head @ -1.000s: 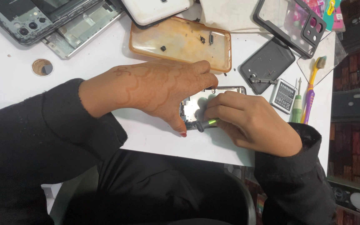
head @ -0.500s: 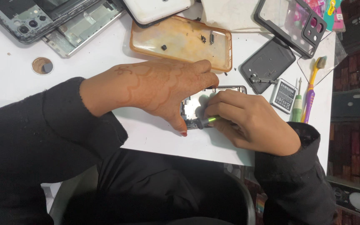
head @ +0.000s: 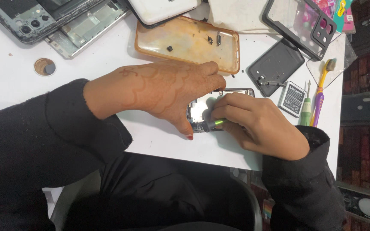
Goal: The person uses a screwdriver to remove screws from a disassembled smartphone chassis on a white workbench. Screws are placed on a nearby tray, and the phone is rotated to access different screw locations.
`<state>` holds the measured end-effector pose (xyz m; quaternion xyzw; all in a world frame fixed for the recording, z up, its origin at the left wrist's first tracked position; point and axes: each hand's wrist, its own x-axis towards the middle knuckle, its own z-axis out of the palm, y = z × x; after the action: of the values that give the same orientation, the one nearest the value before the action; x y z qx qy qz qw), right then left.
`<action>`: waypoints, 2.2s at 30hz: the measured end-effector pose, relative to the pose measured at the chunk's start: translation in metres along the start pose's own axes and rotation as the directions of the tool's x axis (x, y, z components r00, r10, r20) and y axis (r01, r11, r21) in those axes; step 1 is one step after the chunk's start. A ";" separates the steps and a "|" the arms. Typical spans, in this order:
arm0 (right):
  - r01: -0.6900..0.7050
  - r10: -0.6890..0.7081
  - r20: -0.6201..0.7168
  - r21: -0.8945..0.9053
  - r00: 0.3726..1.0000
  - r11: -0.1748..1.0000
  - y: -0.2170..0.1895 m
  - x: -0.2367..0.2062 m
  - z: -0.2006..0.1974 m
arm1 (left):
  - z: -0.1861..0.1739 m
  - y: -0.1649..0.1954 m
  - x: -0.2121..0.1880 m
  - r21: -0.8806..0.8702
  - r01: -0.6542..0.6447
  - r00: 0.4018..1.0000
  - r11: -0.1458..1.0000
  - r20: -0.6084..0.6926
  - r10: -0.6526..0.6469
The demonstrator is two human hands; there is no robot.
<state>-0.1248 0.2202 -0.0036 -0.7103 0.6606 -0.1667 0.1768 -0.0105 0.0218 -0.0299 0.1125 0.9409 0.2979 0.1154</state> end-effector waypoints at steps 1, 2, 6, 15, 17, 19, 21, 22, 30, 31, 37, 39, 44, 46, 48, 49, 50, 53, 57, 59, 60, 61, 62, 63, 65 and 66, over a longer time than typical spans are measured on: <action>-0.004 0.004 0.002 -0.004 1.000 1.000 0.000 0.000 0.000 | 0.000 0.000 0.000 0.000 -0.003 1.000 1.000 -0.005 0.003; -0.008 0.008 0.003 -0.007 1.000 1.000 -0.001 -0.001 -0.001 | 0.000 0.000 0.000 0.000 -0.006 1.000 1.000 -0.010 0.006; 0.005 -0.005 -0.001 -0.003 1.000 1.000 -0.001 0.000 -0.001 | 0.001 -0.001 0.000 0.016 -0.035 0.999 0.999 -0.025 0.036; -0.002 0.002 -0.002 0.017 1.000 1.000 0.000 0.000 0.000 | 0.000 0.000 0.000 0.003 -0.001 1.000 1.000 -0.007 0.001; -0.010 0.010 -0.001 0.020 1.000 1.000 0.001 0.001 0.000 | 0.000 0.000 0.000 0.007 -0.013 1.000 1.000 -0.014 0.013; -0.014 0.014 -0.001 0.019 1.000 1.000 0.000 0.001 0.000 | 0.000 -0.001 0.000 0.011 -0.023 0.999 1.000 -0.023 0.023; -0.016 0.016 -0.002 0.014 1.000 1.000 0.000 0.000 0.000 | 0.001 -0.001 0.000 0.015 -0.032 0.999 0.999 -0.033 0.033; -0.012 0.012 -0.004 0.019 1.000 1.000 0.000 0.000 0.000 | 0.001 -0.001 0.000 0.015 -0.039 0.999 0.999 -0.036 0.039; -0.241 0.241 0.019 0.118 0.970 0.963 0.000 0.003 0.005 | 0.002 -0.004 0.000 0.004 -0.042 0.999 0.999 -0.030 0.042; -0.227 0.227 0.017 0.128 0.974 0.965 0.001 0.003 0.006 | 0.002 -0.004 0.000 -0.002 -0.050 0.998 0.999 -0.038 0.050; -0.182 0.183 0.006 0.163 0.983 0.970 0.004 0.003 0.005 | 0.003 -0.005 0.000 -0.015 -0.071 0.995 0.997 -0.065 0.070; -0.177 0.180 0.003 0.188 0.984 0.966 0.004 0.002 0.005 | 0.003 -0.003 0.001 -0.012 -0.023 0.999 1.000 -0.030 0.022; -0.231 0.233 0.009 0.180 0.972 0.956 0.002 0.003 0.006 | 0.001 -0.001 0.000 -0.033 0.015 1.000 0.999 0.005 -0.014; -0.235 0.240 0.004 0.204 0.971 0.950 0.002 0.004 0.006 | 0.000 -0.001 0.000 -0.042 0.011 1.000 0.999 0.001 -0.011; -0.259 0.265 0.008 0.234 0.964 0.937 0.002 0.005 0.006 | 0.000 -0.001 0.000 -0.058 0.009 1.000 0.998 0.000 -0.009; -0.250 0.257 0.003 0.231 0.967 0.940 0.002 0.005 0.006 | 0.000 -0.001 0.001 -0.054 0.011 1.000 0.998 0.000 -0.011; -0.241 0.249 -0.002 0.227 0.969 0.943 0.001 0.005 0.006 | 0.000 -0.001 0.001 -0.051 0.012 1.000 0.999 0.000 -0.012; -0.223 0.230 -0.003 0.226 0.973 0.948 0.001 0.005 0.005 | 0.000 -0.001 0.002 -0.044 0.013 1.000 0.999 0.001 -0.013; -0.268 0.268 0.033 0.225 0.963 0.937 0.000 0.004 0.003 | -0.001 -0.001 0.001 -0.038 -0.015 1.000 0.999 -0.018 0.015; -0.276 0.272 0.052 0.231 0.961 0.933 0.000 0.004 0.003 | -0.001 -0.001 0.000 -0.026 -0.014 1.000 1.000 -0.019 0.013; -0.280 0.273 0.062 0.233 0.960 0.931 0.000 0.005 0.002 | -0.001 0.000 0.000 -0.020 -0.012 1.000 1.000 -0.020 0.012; -0.278 0.271 0.061 0.229 0.961 0.933 0.000 0.004 0.002 | -0.001 0.000 0.001 -0.018 -0.012 1.000 1.000 -0.017 0.011; -0.275 0.269 0.060 0.225 0.961 0.935 0.000 0.004 0.001 | -0.001 -0.001 0.000 -0.016 -0.011 1.000 1.000 -0.015 0.010; -0.273 0.266 0.060 0.221 0.962 0.936 0.000 0.003 0.001 | -0.002 -0.001 0.000 -0.014 -0.010 1.000 1.000 -0.012 0.010; -0.193 0.192 0.027 0.235 0.981 0.953 0.001 0.003 0.000 | -0.002 0.000 0.001 -0.010 -0.021 1.000 1.000 -0.018 0.021; -0.152 0.154 0.009 0.241 0.988 0.958 0.001 0.003 0.001 | -0.001 0.000 0.000 -0.007 -0.027 0.999 1.000 -0.021 0.027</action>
<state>-0.1251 0.2175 -0.0046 -0.6295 0.6892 -0.2350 0.2710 -0.0112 0.0208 -0.0291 0.1216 0.9394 0.3037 0.1022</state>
